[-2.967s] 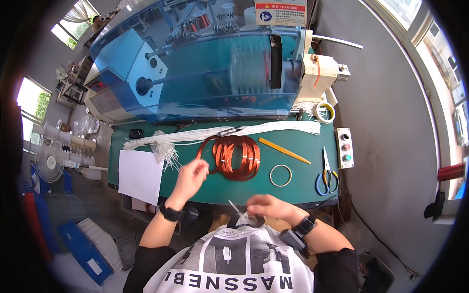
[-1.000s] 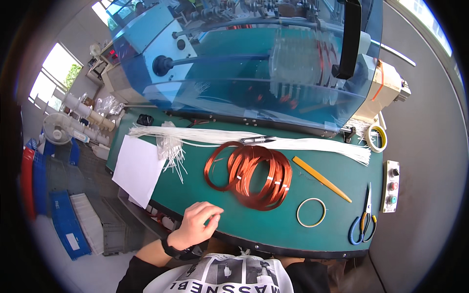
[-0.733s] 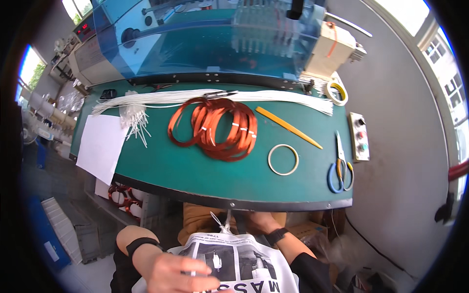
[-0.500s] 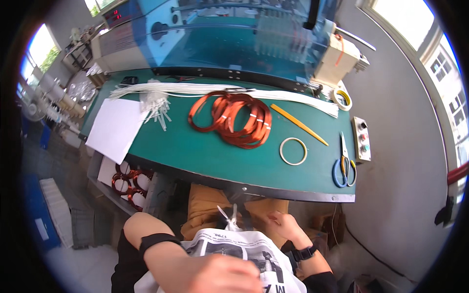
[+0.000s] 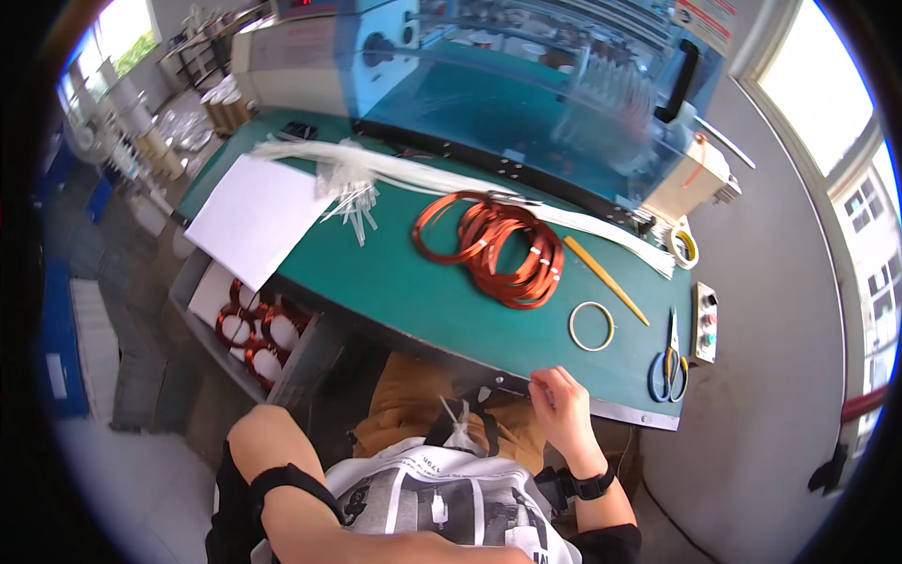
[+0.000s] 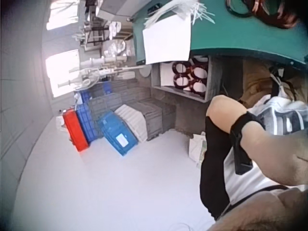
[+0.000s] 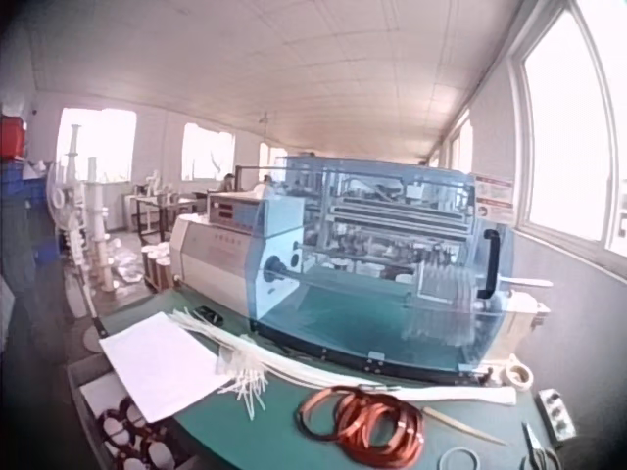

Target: The user is winding copper wire onto a multi-chambered coil form using an industrial winding machine, then securing and bundling the finished coils.

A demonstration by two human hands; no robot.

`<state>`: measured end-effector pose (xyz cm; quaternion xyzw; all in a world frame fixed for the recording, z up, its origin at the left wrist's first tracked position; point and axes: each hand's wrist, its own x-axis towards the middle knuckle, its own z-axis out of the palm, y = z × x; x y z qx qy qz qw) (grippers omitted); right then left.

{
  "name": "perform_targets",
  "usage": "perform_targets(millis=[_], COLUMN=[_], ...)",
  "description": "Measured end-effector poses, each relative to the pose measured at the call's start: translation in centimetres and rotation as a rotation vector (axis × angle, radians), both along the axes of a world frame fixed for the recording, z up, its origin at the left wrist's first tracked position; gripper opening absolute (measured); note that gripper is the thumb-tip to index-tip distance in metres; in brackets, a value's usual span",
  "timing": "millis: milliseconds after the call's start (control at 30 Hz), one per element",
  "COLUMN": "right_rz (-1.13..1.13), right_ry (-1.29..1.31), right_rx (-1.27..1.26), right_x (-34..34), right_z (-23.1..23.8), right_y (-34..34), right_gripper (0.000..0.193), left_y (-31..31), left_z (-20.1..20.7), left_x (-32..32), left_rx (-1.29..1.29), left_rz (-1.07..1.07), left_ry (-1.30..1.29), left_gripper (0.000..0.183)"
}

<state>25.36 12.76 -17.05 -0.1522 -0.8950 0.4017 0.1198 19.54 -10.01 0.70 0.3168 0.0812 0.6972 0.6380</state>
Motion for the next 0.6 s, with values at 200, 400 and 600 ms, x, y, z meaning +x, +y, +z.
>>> perform_targets(millis=[200,400,600], right_rz=[-0.080,-0.213,-0.144], right_ry=[0.011,-0.248,-0.220], right_rx=[0.546,0.708,0.546], right_x=[-3.4,-3.2,-2.8], right_z=[-2.3,-4.7,-4.4], right_y=[2.9,6.8,9.3], right_gripper=[0.027,0.020,0.024], left_y=[4.4,8.4,9.3], left_z=[0.7,2.0,-8.0], left_x=[-0.4,-4.0,-10.9], left_rx=[0.211,0.002,-0.261], left_rz=[0.225,0.011,0.230], left_ry=[-0.608,-0.683,0.440], left_gripper=[0.091,0.069,0.030])
